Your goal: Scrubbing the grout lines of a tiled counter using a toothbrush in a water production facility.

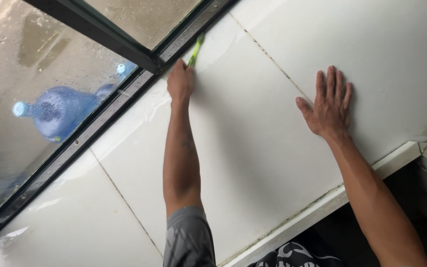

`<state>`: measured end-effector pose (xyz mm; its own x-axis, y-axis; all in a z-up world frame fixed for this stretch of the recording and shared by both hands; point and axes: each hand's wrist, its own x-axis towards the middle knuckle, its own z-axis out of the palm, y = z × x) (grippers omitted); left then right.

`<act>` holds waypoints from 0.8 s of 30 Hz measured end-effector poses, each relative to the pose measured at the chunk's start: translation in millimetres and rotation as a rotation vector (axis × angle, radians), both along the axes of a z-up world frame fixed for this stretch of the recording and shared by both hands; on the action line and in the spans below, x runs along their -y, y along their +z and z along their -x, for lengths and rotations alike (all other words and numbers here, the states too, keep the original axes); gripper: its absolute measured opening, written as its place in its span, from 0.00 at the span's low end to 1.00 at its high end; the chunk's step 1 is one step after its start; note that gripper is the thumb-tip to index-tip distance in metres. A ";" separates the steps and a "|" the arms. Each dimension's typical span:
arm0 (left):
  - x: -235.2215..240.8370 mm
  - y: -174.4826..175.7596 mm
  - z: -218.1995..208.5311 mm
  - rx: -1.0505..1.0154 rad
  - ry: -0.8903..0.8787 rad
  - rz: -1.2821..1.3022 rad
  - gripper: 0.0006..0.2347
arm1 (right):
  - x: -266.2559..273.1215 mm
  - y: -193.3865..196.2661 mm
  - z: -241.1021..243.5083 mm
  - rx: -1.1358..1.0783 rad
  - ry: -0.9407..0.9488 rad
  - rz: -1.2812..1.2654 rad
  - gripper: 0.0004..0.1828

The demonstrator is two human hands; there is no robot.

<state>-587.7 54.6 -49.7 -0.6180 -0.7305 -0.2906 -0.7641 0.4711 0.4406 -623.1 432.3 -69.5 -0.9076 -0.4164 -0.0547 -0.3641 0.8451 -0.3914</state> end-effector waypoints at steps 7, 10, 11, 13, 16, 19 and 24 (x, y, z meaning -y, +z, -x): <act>-40.5 1.7 33.9 -0.097 -0.268 -0.122 0.08 | 2.9 -1.9 3.2 0.021 0.011 0.023 0.48; -37.0 4.5 34.5 -0.110 -0.412 -0.185 0.08 | 3.3 -4.0 4.7 0.004 -0.002 0.006 0.47; -33.1 2.9 34.3 -0.114 -0.423 -0.165 0.09 | 2.5 -3.9 3.7 0.008 0.003 -0.008 0.48; -23.2 8.2 45.1 -0.135 -0.340 -0.072 0.08 | 3.4 -2.5 1.5 0.004 0.006 -0.013 0.48; -32.0 19.2 62.0 -0.130 -0.333 0.025 0.06 | 4.8 -1.5 4.9 0.002 0.002 -0.023 0.47; -59.5 24.6 55.5 -0.042 -0.504 -0.024 0.06 | 3.3 -1.3 4.0 0.016 0.001 -0.040 0.47; -43.3 20.9 57.7 -0.010 -0.493 -0.033 0.08 | 4.0 -0.8 4.9 0.003 0.005 -0.022 0.47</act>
